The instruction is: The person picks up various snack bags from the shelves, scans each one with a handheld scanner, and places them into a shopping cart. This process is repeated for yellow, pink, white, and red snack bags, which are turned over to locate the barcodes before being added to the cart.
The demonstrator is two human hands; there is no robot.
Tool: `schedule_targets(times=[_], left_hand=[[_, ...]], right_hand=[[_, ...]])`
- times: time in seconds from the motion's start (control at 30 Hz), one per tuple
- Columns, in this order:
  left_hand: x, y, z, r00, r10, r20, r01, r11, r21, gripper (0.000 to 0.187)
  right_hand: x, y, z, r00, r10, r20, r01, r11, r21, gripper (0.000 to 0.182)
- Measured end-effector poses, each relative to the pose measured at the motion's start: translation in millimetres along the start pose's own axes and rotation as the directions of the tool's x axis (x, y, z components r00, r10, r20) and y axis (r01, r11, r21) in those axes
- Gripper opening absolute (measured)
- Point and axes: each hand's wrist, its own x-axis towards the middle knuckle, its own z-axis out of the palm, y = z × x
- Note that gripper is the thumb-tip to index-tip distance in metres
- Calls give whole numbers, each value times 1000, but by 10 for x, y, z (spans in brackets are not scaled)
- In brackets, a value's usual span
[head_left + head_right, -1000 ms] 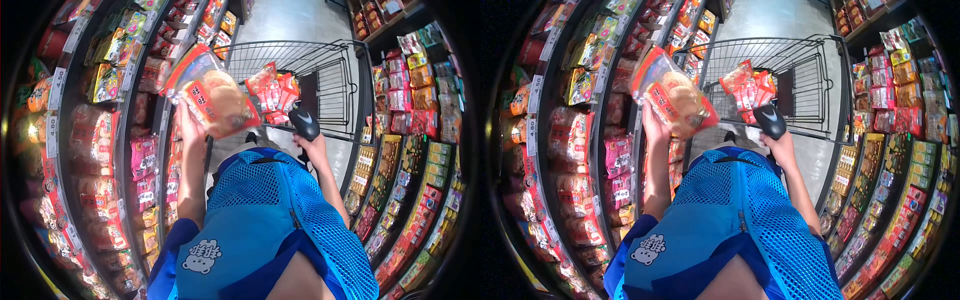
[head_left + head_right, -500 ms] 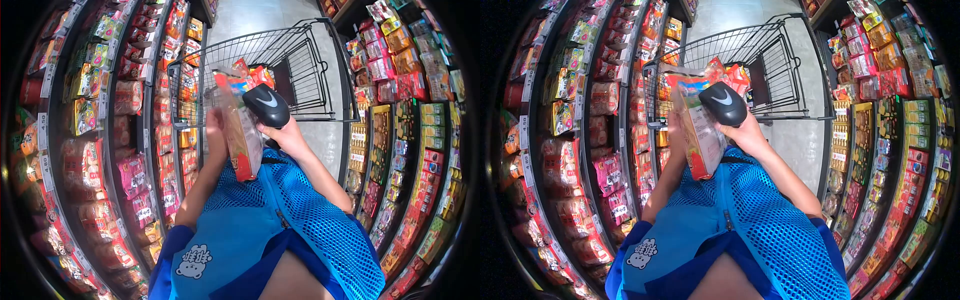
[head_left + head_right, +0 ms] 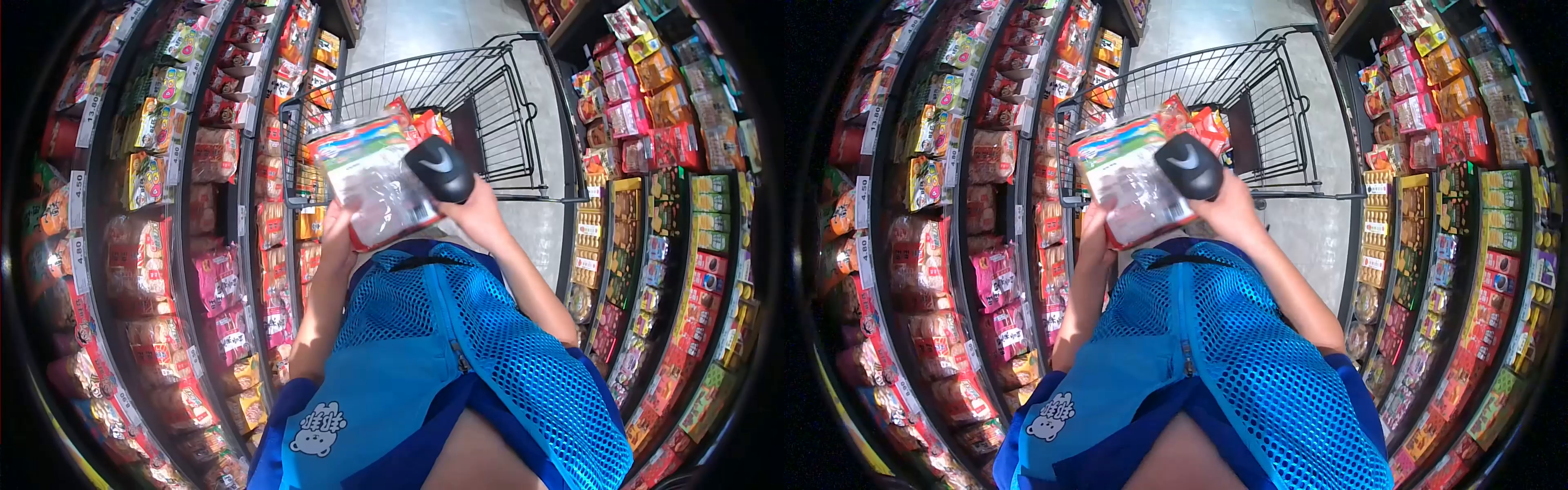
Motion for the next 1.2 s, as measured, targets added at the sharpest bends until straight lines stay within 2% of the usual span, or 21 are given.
schedule_targets(times=[0.07, 0.13, 0.17, 0.2, 0.27, 0.4, 0.5, 0.53, 0.7, 0.8, 0.93, 1.03, 1.1, 1.2], left_hand=[[73, 29, -93, 989, 62, -131, -60, 998, 21, 35], [119, 132, -103, 964, 95, -248, -85, 995, 50, 34], [159, 164, -142, 956, 105, -274, -92, 994, 61, 38], [205, 182, -176, 956, 157, -250, -147, 987, 59, 39], [308, 208, -249, 946, 257, -199, -252, 966, 52, 41], [406, 334, -202, 923, 330, -197, -308, 942, 131, 43], [438, 387, -81, 886, 441, -146, -411, 890, 195, 44], [467, 390, -94, 883, 452, -124, -421, 881, 215, 44], [534, 375, -171, 875, 479, -66, -437, 841, 319, 44], [559, 381, -204, 874, 484, -34, -446, 830, 335, 44], [584, 375, -243, 874, 486, -15, -451, 821, 349, 44], [604, 346, -250, 875, 484, -29, -444, 824, 351, 44], [633, 291, -238, 873, 484, -60, -436, 830, 346, 40], [865, 72, -536, 921, 360, -149, -264, 858, 442, 30]], right_hand=[[12, 217, -179, 992, 95, -85, -105, 988, -114, 36], [-43, 437, -374, 990, 36, -133, -55, 989, -137, 38], [-82, 529, -470, 982, 122, -144, -147, 973, -176, 37], [-134, 589, -523, 983, 50, -177, -80, 983, -165, 36], [-244, 696, -625, 965, 141, -221, -197, 947, -254, 35], [-342, 1194, -684, 936, 335, -111, -350, 917, -188, 30], [-342, 1167, -503, 894, 449, 6, -444, 887, -129, 28], [-299, 1220, -423, 899, 432, 76, -417, 896, -152, 25], [-55, 610, -34, 885, 365, 288, -389, 921, 31, 23], [32, 189, 43, 913, 252, 320, -299, 948, 108, 23], [-39, -103, -40, 943, 161, 293, -216, 963, 164, 19], [-160, -118, -152, 941, 151, 302, -214, 959, 188, 29], [-254, -23, -203, 954, 171, 246, -214, 964, 159, 29], [-440, 350, -259, 967, 219, 129, -235, 965, 120, 30]])
